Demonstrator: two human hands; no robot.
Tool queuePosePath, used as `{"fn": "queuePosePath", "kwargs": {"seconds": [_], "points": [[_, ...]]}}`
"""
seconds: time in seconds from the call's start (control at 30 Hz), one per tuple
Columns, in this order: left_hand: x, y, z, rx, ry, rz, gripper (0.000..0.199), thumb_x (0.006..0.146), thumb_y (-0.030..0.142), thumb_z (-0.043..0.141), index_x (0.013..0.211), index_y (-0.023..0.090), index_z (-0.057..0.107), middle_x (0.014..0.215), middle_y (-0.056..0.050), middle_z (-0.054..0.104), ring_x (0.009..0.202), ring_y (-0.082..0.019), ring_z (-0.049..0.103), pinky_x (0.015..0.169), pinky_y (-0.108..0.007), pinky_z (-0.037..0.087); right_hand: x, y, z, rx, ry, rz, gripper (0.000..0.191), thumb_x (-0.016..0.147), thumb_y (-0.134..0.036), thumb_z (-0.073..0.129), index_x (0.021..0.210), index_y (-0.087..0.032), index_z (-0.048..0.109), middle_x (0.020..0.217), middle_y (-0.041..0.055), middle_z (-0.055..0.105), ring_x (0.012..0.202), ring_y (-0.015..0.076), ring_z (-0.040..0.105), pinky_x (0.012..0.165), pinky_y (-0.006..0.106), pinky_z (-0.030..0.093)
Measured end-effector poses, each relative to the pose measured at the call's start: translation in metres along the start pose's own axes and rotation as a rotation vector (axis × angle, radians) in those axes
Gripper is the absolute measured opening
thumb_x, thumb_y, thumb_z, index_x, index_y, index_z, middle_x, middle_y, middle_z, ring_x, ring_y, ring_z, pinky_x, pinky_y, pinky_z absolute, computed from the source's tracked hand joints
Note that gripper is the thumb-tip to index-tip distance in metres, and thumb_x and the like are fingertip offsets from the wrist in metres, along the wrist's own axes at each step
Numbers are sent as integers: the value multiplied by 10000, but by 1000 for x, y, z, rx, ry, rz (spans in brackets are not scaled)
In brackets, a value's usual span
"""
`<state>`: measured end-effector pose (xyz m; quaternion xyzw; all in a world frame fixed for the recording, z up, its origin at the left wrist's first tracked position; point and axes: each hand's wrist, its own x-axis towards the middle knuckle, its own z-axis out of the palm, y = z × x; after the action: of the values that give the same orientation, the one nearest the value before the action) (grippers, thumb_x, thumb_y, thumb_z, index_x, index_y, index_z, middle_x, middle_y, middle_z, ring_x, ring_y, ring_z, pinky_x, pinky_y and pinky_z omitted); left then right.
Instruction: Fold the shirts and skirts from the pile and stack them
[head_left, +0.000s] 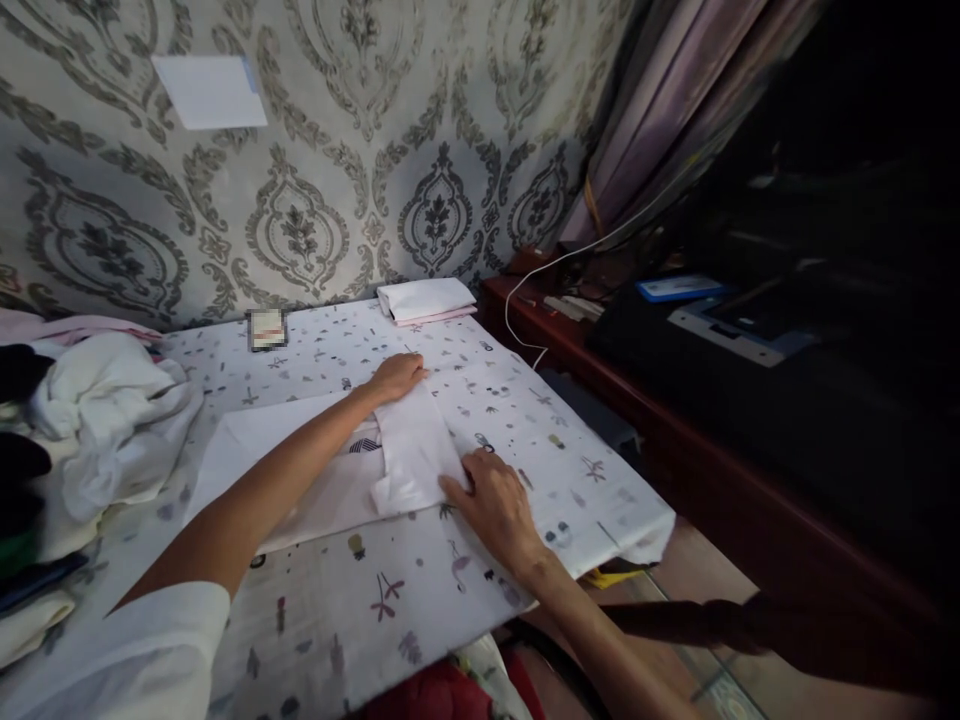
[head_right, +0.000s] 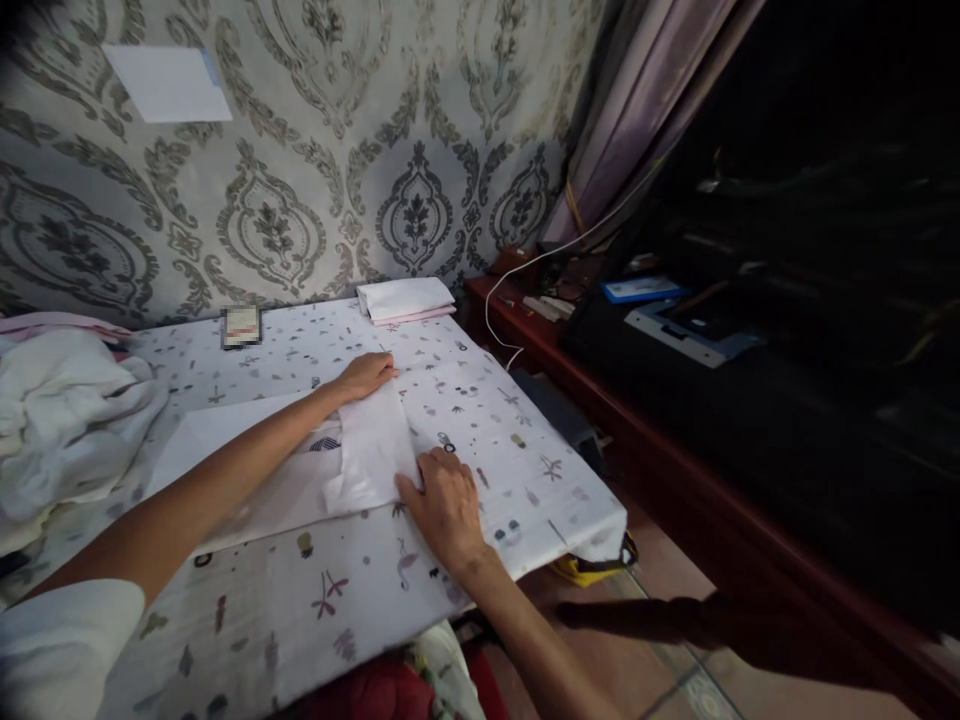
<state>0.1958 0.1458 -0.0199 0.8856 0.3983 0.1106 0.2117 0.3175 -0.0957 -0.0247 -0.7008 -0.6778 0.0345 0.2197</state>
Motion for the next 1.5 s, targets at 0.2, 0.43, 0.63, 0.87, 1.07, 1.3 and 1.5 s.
{"fn": "queuePosePath", "kwargs": {"seconds": [0.2, 0.43, 0.63, 0.87, 1.07, 1.3, 1.5], "points": [[6, -12, -21, -73, -121, -21, 218, 898, 383, 464, 877, 201, 582, 939, -69, 653, 880, -219, 572, 790, -304, 430, 2, -3, -6, 54, -37, 35, 199, 864, -294, 533, 694, -237, 447, 725, 13, 554, 715, 192, 559, 666, 305, 379], [5, -17, -56, -254, -403, -33, 227, 590, 223, 621, 813, 198, 659, 864, -20, 691, 800, -188, 606, 714, -264, 446, 7, -11, -16, 217, -76, 146, 207, 801, -312, 538, 673, -245, 391, 675, 0, 523, 625, 172, 508, 582, 285, 332], [-8, -16, -86, -394, -378, -18, 175, 581, 199, 665, 749, 193, 615, 788, -7, 639, 750, -167, 582, 674, -270, 428, 3, -34, -26, 621, -14, 168, 175, 799, -353, 530, 701, -241, 439, 643, -21, 529, 598, 158, 523, 595, 280, 421], [-63, -52, -128, -701, -253, -56, 396, 596, 200, 756, 966, 199, 615, 801, 4, 656, 674, -117, 576, 586, -215, 392, -5, -96, -10, 601, 190, -212, 58, 809, -176, 506, 836, -225, 520, 808, 20, 608, 724, 172, 572, 659, 281, 455], [-111, -94, -118, -739, -112, -34, 238, 598, 151, 688, 832, 156, 649, 808, -10, 671, 762, -139, 616, 710, -244, 468, -4, -139, 24, 376, 164, -485, 171, 787, -47, 504, 799, -217, 523, 807, 39, 598, 800, 208, 547, 693, 317, 448], [-142, -131, -102, -468, -15, -117, 109, 622, 165, 574, 703, 162, 646, 686, 8, 642, 678, -140, 585, 675, -247, 461, -10, -151, 49, 104, 44, -687, 171, 831, -34, 564, 821, -204, 575, 843, 47, 622, 805, 219, 519, 702, 342, 427], [-156, -105, -90, -217, 319, -67, 222, 780, 181, 508, 906, 183, 692, 961, -50, 708, 976, -211, 612, 921, -336, 462, -9, -150, 36, 182, -35, -693, 71, 869, -138, 594, 840, -202, 602, 908, 56, 647, 882, 222, 534, 771, 359, 440]]}}
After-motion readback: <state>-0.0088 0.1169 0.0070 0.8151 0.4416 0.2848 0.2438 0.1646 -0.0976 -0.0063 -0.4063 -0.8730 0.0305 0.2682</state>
